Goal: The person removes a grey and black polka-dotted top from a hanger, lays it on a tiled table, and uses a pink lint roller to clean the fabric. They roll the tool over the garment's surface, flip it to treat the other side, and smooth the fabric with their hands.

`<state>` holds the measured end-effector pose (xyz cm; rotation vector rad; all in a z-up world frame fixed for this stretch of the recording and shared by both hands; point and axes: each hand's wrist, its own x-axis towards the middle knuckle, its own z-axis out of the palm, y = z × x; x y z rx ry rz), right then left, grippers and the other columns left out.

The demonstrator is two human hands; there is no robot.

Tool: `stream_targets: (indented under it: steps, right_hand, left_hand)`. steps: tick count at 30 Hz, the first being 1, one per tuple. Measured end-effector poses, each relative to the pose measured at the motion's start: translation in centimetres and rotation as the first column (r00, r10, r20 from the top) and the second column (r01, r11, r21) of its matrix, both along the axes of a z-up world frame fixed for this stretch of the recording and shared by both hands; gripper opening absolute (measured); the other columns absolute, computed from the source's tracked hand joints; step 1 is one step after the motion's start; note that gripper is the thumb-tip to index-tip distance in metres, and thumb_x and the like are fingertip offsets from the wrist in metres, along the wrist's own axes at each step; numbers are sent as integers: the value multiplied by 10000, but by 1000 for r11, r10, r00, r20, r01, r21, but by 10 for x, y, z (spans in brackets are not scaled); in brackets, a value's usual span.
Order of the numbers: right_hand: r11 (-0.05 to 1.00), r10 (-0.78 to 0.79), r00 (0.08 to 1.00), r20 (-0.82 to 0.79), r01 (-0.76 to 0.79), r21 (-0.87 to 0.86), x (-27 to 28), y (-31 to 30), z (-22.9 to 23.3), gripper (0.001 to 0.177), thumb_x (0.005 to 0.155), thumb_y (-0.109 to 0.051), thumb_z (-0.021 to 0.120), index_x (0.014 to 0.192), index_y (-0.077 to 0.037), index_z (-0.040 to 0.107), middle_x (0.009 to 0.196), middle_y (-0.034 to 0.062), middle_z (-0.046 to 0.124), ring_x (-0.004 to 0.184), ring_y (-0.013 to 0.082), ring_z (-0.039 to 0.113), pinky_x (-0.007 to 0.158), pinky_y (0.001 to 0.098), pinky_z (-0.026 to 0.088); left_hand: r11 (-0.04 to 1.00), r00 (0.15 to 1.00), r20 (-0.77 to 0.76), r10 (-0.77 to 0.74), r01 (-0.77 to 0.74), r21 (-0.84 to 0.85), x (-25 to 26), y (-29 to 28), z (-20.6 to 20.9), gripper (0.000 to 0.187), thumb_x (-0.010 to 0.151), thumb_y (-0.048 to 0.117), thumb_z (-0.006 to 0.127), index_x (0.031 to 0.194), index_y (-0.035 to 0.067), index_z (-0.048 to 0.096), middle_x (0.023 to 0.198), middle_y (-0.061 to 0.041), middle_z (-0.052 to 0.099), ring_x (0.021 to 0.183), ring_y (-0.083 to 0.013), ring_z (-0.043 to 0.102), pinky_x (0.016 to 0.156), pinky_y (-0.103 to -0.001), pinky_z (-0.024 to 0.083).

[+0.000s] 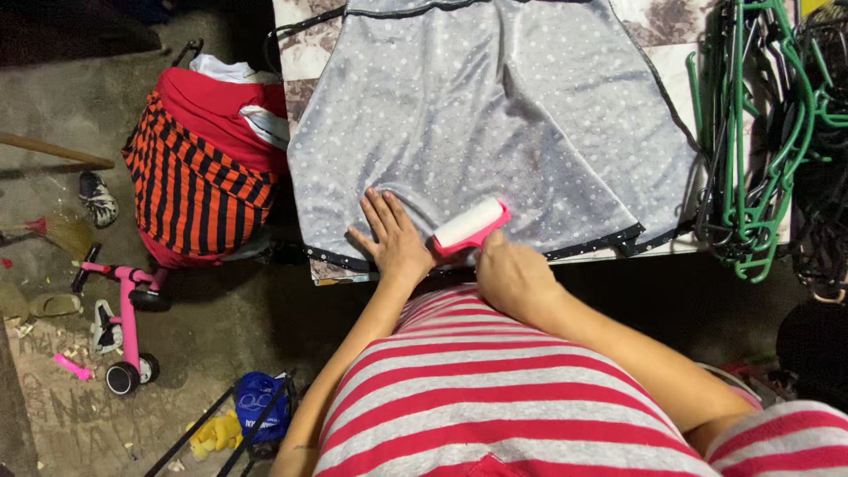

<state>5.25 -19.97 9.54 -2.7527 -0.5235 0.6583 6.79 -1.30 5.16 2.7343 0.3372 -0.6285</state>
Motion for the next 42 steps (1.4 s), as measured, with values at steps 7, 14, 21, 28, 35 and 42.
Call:
stream_targets:
  steps: [7, 14, 21, 28, 35, 42]
  right_hand:
    - [875, -365, 919, 149, 284, 392, 86, 62, -34, 265, 953, -203, 451, 1107, 13, 464, 762, 299, 652, 676, 517, 621, 617, 622, 474]
    - [934, -315, 926, 208, 264, 240, 98, 16, 13, 325, 1004, -273, 460, 1026, 39, 550, 773, 294, 652, 697, 500, 638, 633, 593, 501]
    - [878, -477, 879, 13, 477, -21, 21, -19, 17, 368, 1000, -311, 436, 1033, 52, 491, 714, 300, 651, 689, 494, 654, 638, 589, 521]
    - [850, -494, 840, 224, 413, 328, 111, 8, -29, 320, 1014, -249, 438, 1094, 61, 458, 773, 314, 652, 701, 505, 640, 641, 595, 503]
    - [896, -434, 859, 271, 379, 232, 150, 5, -12, 368, 1000, -303, 485, 1030, 64, 469, 797, 303, 668, 776, 489, 667, 709, 568, 524]
    - [863, -495, 843, 212, 448, 235, 130, 14, -32, 373, 992, -308, 468, 1054, 60, 444, 759, 314, 661, 737, 510, 654, 682, 597, 508]
  left_hand:
    - [995, 991, 109, -80, 72, 69, -10, 4, -12, 1414, 610, 623, 838, 1507, -111, 28, 1597, -301, -108, 1474, -414, -173, 1010, -769, -58]
    - [980, 977, 156, -144, 162, -117, 20, -25, -22, 1356, 623, 655, 821, 1448, -109, 61, 1585, -297, -134, 1479, -411, -173, 1055, -764, -74]
    - [967, 969, 76, -233, 240, -89, 36, -45, -19, 1530, 517, 736, 798, 1523, -63, -33, 1597, -249, -160, 1490, -385, -153, 1069, -763, -55]
    - [975, 976, 2, -216, 215, -59, 34, -41, -1, 1539, 524, 769, 780, 1513, -58, -60, 1595, -258, -178, 1485, -389, -178, 1063, -769, -70]
    - [940, 936, -88, -341, 342, -1, 2, -44, 8, 1433, 551, 662, 809, 1528, -46, 37, 1601, -253, -94, 1491, -390, -120, 1117, -703, -21]
    - [975, 914, 341, -220, 210, 69, 44, -44, -32, 892, 888, 534, 685, 1530, 14, 350, 1597, -174, 291, 1528, -327, 187, 1254, -675, 105]
